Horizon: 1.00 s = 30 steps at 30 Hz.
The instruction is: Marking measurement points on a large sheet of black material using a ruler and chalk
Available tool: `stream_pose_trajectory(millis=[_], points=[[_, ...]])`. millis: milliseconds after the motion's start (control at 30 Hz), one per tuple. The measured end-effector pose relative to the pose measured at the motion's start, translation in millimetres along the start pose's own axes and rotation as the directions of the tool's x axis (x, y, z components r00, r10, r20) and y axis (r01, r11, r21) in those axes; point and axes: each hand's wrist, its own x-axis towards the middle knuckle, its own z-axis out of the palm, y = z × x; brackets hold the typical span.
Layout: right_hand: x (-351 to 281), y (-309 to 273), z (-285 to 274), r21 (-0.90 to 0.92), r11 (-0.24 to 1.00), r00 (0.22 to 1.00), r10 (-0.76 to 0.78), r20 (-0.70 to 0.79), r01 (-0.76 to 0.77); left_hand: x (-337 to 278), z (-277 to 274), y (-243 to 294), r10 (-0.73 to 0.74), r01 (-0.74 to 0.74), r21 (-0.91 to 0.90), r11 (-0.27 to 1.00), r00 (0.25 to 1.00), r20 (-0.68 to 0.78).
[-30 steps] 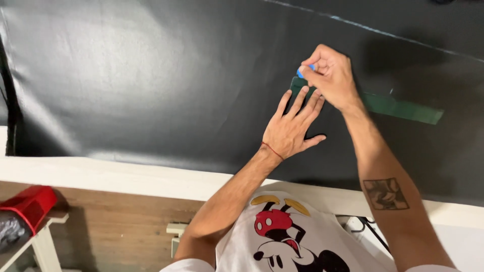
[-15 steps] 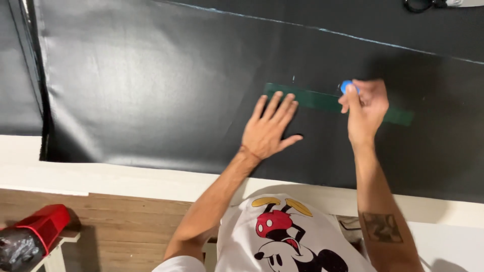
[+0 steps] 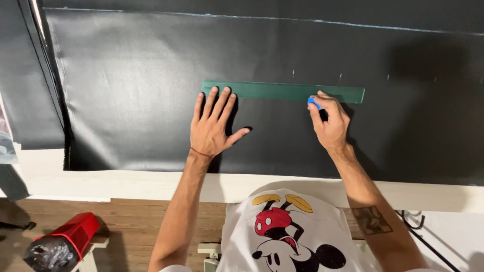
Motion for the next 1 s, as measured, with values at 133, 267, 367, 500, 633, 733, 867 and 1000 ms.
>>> stream_pose_trajectory(millis=[133,267,367,500,633,733,867,1000], points=[[1,3,7,0.002,1.0,1.0,-0.006,0.002,0.006,-1,0,-9,0.017,-0.017,0.002,1.0,1.0,0.009],[5,3,11,0.026,0.999,0.999,-0.035,-0.025,0.036,0,2,-14,0.021,-0.021,0.005,1.0,1.0,0.004],[7,2,11,0.034,0.999,0.999,-0.041,-0.025,0.042,0,1,-13,0.016,-0.015,-0.003,1.0,1.0,0.01],[11,-4,11,0.032,0.998,0.999,-0.049,-0.019,0.05,1,1,-14,0.002,-0.002,-0.002,1.0,1.0,0.019],[16,-7,12,0.055,0.997,0.999,-0.053,-0.007,0.054,3,-2,-13,0.01,-0.009,-0.012,1.0,0.999,0.038],[18,-6,13,0.064,0.997,0.999,-0.052,-0.001,0.052,3,-1,-14,0.01,-0.009,-0.01,1.0,0.999,0.041],[19,-5,14,0.065,0.997,0.999,-0.05,0.004,0.05,2,1,-15,-0.003,0.004,-0.014,1.0,0.999,0.047],[24,-7,14,0.081,0.995,0.998,-0.06,0.028,0.057,3,3,-15,-0.007,0.007,-0.007,1.0,0.999,0.05]])
